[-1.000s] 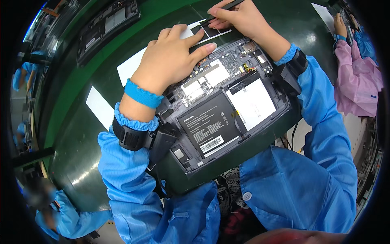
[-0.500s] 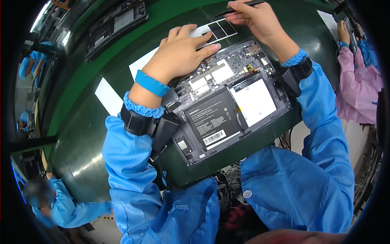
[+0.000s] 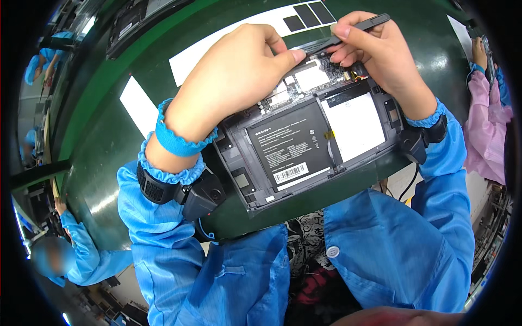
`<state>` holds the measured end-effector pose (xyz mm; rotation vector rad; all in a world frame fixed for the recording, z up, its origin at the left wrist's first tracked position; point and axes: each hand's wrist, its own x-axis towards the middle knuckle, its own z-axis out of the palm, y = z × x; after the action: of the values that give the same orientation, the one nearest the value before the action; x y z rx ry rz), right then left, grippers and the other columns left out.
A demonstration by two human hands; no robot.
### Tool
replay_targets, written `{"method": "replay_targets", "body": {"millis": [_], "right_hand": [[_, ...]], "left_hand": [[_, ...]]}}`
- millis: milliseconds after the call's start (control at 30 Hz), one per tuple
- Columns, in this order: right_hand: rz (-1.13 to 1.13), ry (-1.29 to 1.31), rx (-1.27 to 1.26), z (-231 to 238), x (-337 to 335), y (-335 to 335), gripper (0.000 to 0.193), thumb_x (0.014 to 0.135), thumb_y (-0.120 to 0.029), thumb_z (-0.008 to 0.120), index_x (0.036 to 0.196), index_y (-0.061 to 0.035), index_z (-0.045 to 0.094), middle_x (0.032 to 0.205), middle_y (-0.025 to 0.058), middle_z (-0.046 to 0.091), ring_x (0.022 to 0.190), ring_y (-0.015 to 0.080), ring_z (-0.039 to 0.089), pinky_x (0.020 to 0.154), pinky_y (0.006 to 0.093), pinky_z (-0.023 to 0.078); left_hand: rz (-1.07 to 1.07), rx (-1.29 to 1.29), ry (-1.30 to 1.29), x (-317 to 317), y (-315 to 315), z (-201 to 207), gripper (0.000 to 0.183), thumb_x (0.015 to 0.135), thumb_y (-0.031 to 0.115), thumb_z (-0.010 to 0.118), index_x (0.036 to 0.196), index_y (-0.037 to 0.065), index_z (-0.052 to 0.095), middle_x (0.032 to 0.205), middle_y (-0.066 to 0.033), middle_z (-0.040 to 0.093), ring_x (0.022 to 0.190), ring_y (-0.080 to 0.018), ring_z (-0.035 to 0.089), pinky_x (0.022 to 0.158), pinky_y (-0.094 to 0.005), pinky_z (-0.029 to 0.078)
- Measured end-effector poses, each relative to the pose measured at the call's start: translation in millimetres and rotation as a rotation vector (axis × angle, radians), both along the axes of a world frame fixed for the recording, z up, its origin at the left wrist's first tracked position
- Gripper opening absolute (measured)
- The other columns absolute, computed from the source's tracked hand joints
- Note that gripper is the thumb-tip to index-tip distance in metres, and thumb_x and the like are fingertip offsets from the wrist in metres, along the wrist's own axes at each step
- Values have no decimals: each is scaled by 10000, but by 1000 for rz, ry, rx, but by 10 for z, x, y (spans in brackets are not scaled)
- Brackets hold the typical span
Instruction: The recorder applies adhesive tape and adjusts internal components of a tablet or laptop using a spudger tool on a factory assembly line.
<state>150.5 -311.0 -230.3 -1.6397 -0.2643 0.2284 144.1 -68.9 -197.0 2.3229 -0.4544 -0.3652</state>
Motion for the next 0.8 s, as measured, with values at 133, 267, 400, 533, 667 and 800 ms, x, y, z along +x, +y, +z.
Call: {"method": "replay_targets", "body": {"millis": [133, 267, 400, 533, 667, 800], "right_hand": [[18, -46, 3, -29, -64, 29, 205, 925, -177, 624, 1007, 12, 631, 835, 133, 695, 692, 144, 692, 595, 201, 534], [-16, 6, 7, -17, -65, 35, 209, 924, -177, 625, 1009, 14, 631, 828, 126, 691, 693, 146, 692, 591, 202, 532], [-31, 83, 22, 133, -112, 124, 165, 905, -134, 648, 949, 24, 637, 790, 142, 687, 660, 169, 689, 583, 230, 551], [-101, 126, 79, 179, -116, 183, 144, 888, -94, 672, 897, 45, 635, 729, 144, 680, 612, 178, 682, 556, 240, 553], [-145, 137, 71, 219, -143, 234, 147, 890, -94, 672, 905, 48, 635, 734, 133, 678, 623, 179, 686, 563, 240, 556], [-124, 150, -10, 221, -112, 225, 154, 893, -96, 672, 911, 53, 636, 744, 144, 685, 645, 174, 690, 579, 238, 560]], "left_hand": [[26, -26, 8, -59, 17, -12, 338, 901, 303, 651, 938, -33, 637, 646, -47, 639, 500, -67, 522, 470, -240, 375], [33, -58, 48, -94, 48, -23, 305, 907, 275, 641, 895, -30, 647, 632, -31, 631, 514, -51, 512, 480, -228, 384], [3, -36, 23, -93, 34, -69, 290, 912, 250, 630, 860, -35, 650, 628, -31, 624, 518, -53, 502, 475, -237, 386], [-26, 16, -139, -60, -10, -129, 279, 906, 216, 620, 814, -47, 637, 591, -42, 604, 503, -57, 493, 467, -249, 379], [13, 81, -205, -59, -48, -132, 295, 890, 222, 628, 776, -50, 629, 552, -61, 592, 481, -75, 502, 464, -266, 377], [12, 84, -174, -47, -63, -130, 307, 880, 236, 639, 769, -50, 635, 547, -74, 596, 475, -91, 513, 466, -276, 381]]}}
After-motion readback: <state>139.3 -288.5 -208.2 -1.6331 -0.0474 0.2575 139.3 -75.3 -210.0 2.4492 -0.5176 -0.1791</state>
